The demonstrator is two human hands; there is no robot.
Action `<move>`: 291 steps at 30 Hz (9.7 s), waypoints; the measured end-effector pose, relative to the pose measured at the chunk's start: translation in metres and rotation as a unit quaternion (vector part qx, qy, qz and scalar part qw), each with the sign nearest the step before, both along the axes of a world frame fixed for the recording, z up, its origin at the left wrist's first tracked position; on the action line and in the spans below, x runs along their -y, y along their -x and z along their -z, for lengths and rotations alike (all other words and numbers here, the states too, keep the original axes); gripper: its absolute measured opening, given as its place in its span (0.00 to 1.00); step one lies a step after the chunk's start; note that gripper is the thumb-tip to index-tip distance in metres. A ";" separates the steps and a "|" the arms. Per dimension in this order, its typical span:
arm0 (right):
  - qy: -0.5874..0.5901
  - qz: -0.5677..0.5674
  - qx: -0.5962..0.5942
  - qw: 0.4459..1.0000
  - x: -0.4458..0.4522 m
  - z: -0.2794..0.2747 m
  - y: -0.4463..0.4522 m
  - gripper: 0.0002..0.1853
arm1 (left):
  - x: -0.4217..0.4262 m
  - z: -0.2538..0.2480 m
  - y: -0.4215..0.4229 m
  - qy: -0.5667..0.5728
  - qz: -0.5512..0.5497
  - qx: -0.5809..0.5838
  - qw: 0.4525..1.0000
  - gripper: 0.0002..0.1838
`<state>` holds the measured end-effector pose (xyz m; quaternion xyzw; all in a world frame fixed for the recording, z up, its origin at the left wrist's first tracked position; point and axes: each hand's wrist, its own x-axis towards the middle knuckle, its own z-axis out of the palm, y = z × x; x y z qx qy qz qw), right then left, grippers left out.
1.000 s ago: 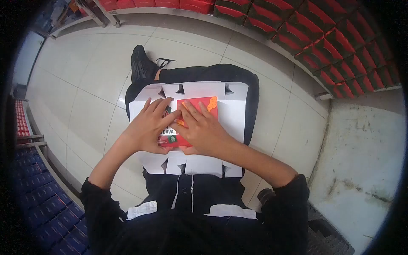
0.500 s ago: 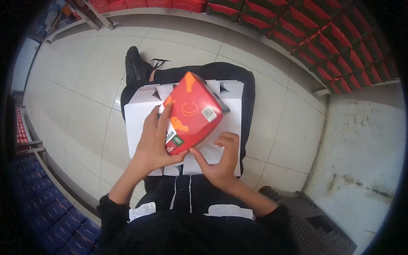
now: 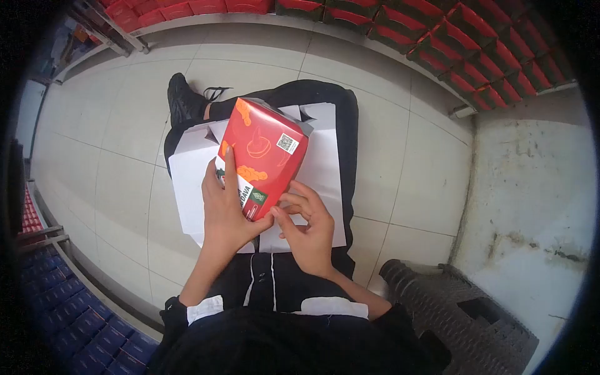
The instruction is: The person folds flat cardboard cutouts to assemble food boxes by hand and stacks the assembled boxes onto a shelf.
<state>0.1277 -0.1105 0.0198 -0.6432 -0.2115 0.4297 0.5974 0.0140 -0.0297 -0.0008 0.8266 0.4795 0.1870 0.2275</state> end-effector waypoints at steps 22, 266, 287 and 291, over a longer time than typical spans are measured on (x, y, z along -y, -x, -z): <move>-0.127 -0.368 0.667 0.636 -0.025 -0.009 -0.093 0.26 | -0.024 -0.012 0.022 0.006 0.213 -0.133 0.968 0.47; -0.225 0.278 0.878 0.318 0.053 -0.237 -0.576 0.39 | -0.154 -0.368 -0.646 -0.406 0.514 0.132 0.744 0.29; -0.247 0.260 0.869 0.340 0.076 -0.232 -0.519 0.44 | -0.114 -0.369 -0.557 -0.431 0.433 0.178 0.771 0.13; -0.192 0.247 0.906 0.286 0.081 -0.220 -0.503 0.43 | -0.143 -0.340 -0.510 -0.629 0.265 0.188 0.706 0.09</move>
